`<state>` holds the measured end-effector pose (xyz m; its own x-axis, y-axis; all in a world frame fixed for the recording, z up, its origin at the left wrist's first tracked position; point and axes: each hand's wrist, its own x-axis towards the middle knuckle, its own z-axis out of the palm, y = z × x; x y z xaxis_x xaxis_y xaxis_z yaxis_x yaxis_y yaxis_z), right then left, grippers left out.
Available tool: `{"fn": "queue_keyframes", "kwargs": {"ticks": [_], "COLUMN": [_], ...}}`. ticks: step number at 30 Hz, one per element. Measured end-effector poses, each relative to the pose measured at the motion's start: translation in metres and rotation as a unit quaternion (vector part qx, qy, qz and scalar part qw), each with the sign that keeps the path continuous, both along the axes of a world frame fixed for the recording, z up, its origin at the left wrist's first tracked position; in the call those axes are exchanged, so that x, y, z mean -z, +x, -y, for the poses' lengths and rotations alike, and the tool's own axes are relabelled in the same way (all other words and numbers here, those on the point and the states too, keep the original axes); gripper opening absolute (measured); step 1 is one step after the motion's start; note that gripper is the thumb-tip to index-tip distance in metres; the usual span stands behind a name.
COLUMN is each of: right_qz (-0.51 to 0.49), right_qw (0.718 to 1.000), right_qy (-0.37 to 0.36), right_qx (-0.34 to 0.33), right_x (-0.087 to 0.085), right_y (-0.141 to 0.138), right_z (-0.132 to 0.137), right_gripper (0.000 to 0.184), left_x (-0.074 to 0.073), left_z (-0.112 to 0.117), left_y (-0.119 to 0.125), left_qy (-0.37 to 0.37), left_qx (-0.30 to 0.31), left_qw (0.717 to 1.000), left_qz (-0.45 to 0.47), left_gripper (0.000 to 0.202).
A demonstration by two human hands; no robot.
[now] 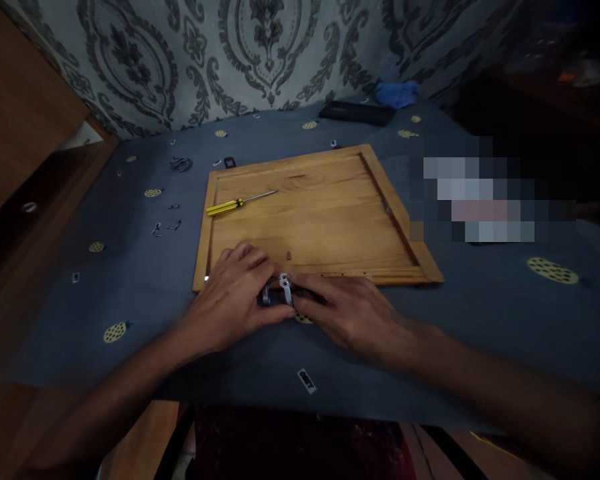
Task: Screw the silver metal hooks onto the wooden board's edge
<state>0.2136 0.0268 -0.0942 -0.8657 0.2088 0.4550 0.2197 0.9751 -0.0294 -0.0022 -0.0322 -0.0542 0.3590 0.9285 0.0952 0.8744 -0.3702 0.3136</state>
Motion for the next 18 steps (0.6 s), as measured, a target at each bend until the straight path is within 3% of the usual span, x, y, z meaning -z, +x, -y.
{"fn": "queue_keyframes", "kwargs": {"ticks": [9, 18], "right_qz": [0.001, -0.123], "right_qw": [1.000, 0.975], "right_qy": [-0.018, -0.182], "right_qx": [-0.003, 0.018], "right_x": [-0.001, -0.009], "right_y": [0.000, 0.012], "right_z": [-0.002, -0.020], "right_gripper": [0.023, 0.029], "left_x": [-0.006, -0.004], "left_z": [-0.002, -0.002], "left_y": [0.002, 0.003], "left_qy": [-0.018, -0.011], "left_qx": [-0.001, 0.000], "left_qw": [1.000, 1.000], "left_qz": [-0.018, -0.021], "left_gripper": [0.038, 0.039]}}
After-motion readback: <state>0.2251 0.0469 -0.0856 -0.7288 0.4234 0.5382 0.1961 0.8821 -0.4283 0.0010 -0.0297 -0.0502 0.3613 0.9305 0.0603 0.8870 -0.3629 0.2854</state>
